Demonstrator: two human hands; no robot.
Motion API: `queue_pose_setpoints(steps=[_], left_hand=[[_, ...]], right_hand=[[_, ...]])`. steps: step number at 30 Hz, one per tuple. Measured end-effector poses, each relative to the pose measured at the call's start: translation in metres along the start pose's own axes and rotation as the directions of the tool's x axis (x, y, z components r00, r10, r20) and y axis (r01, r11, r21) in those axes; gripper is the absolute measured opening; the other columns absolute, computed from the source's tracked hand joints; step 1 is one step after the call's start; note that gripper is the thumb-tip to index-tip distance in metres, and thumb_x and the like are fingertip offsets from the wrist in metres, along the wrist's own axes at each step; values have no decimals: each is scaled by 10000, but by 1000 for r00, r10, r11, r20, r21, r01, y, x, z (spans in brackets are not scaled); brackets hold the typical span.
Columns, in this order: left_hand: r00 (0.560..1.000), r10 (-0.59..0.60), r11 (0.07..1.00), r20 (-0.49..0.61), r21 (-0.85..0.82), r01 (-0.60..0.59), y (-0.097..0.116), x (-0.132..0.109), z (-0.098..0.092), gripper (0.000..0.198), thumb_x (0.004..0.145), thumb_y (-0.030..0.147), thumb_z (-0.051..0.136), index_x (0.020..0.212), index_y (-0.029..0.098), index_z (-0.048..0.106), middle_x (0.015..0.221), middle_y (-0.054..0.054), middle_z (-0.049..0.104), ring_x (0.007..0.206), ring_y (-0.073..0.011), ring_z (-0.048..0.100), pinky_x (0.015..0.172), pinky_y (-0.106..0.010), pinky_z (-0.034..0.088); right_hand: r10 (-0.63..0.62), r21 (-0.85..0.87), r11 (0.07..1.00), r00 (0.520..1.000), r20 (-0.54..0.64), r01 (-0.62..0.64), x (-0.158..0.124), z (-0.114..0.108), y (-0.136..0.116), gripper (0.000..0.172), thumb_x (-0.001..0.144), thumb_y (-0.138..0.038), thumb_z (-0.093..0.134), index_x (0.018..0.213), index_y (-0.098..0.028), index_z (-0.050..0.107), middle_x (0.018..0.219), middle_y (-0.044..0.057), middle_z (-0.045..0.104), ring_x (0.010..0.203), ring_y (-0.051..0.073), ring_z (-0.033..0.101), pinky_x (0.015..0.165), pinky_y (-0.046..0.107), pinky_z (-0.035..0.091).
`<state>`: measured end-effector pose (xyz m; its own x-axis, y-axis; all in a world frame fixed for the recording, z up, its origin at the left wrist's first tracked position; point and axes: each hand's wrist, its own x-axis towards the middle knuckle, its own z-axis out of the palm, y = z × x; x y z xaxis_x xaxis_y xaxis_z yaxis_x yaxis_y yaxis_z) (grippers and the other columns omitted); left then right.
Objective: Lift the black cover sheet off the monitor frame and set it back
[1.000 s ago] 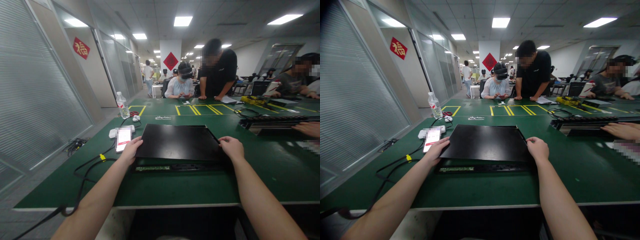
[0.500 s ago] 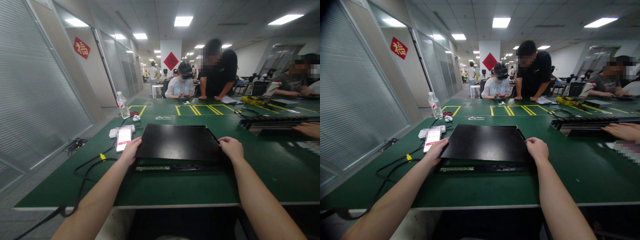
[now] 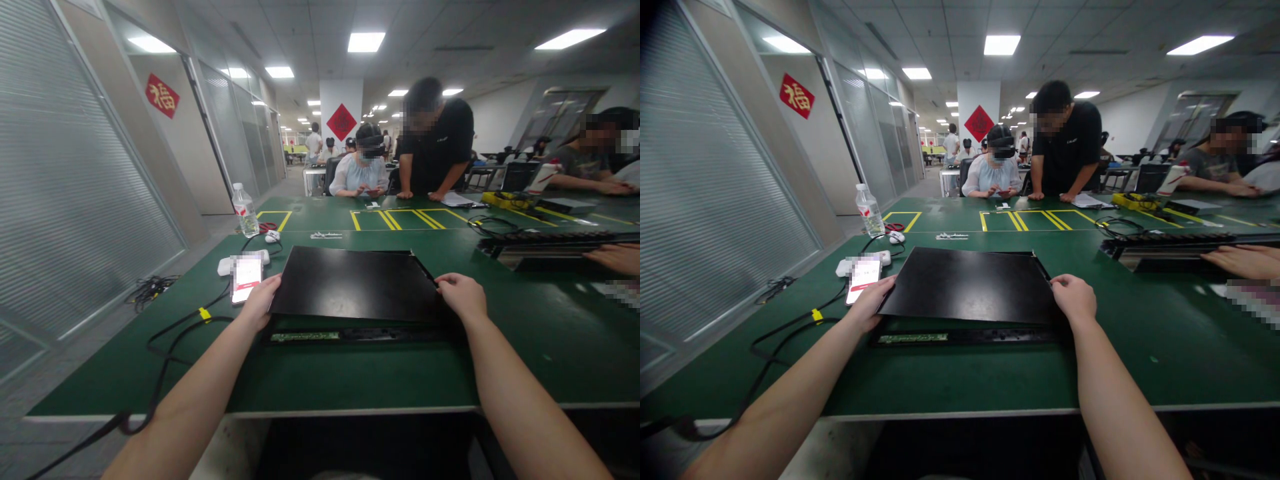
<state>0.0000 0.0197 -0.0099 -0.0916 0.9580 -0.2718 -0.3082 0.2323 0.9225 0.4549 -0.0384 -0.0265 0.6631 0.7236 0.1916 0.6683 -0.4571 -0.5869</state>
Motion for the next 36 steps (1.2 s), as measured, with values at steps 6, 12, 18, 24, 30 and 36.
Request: queue_pose_setpoints(steps=[6, 12, 18, 24, 30, 36], left_hand=[[999, -4, 1000, -53, 13, 5, 6, -12, 9, 253, 959, 94, 654, 1132, 137, 834, 889, -118, 852, 815, -249, 820, 683, -304, 629], [999, 12, 1000, -46, 23, -11, 6, -12, 8, 250, 949, 81, 660, 1120, 139, 833, 885, -111, 853, 810, -240, 824, 629, -272, 612], [999, 35, 999, -22, 39, -34, 2, -6, 3, 299, 877, 98, 755, 1164, 134, 832, 932, -129, 859, 839, -270, 831, 692, -314, 650], [998, 33, 997, -44, 78, -30, 3, -9, 6, 317, 927, 77, 679, 1207, 125, 819, 911, -118, 859, 832, -242, 832, 667, -271, 635], [998, 31, 996, -55, 90, -26, 3, -8, 6, 321, 921, 80, 678, 1205, 135, 816, 890, -99, 858, 841, -234, 833, 672, -272, 642], [995, 65, 994, -81, 89, -58, 3, -10, 7, 276, 940, 90, 664, 1162, 121, 825, 938, -121, 860, 880, -236, 833, 738, -282, 645]], right_hand=[[11, 12, 1000, 1000, 27, -12, -1, -1, -1, 254, 804, -254, 635, 906, -278, 866, 900, 52, 813, 822, 259, 695, 678, 339, 470], [-12, 20, 1000, 1000, 11, 12, 3, 1, 3, 232, 778, -274, 643, 869, -261, 856, 876, 59, 814, 813, 253, 702, 659, 328, 459], [-13, 31, 999, 1000, 15, 12, 5, 3, 7, 203, 782, -273, 666, 863, -250, 850, 862, 61, 816, 822, 256, 713, 669, 329, 465], [-11, 1, 1000, 999, 33, 11, 6, 4, 7, 240, 821, -281, 633, 897, -252, 859, 910, 58, 825, 866, 265, 720, 685, 337, 461], [1, 16, 1000, 999, 48, -2, 7, 6, 9, 257, 806, -294, 628, 909, -251, 859, 913, 62, 826, 878, 273, 724, 679, 343, 469], [0, 50, 999, 999, 37, -2, 9, 7, 11, 242, 757, -298, 652, 879, -249, 855, 856, 68, 815, 825, 263, 723, 658, 335, 484]])
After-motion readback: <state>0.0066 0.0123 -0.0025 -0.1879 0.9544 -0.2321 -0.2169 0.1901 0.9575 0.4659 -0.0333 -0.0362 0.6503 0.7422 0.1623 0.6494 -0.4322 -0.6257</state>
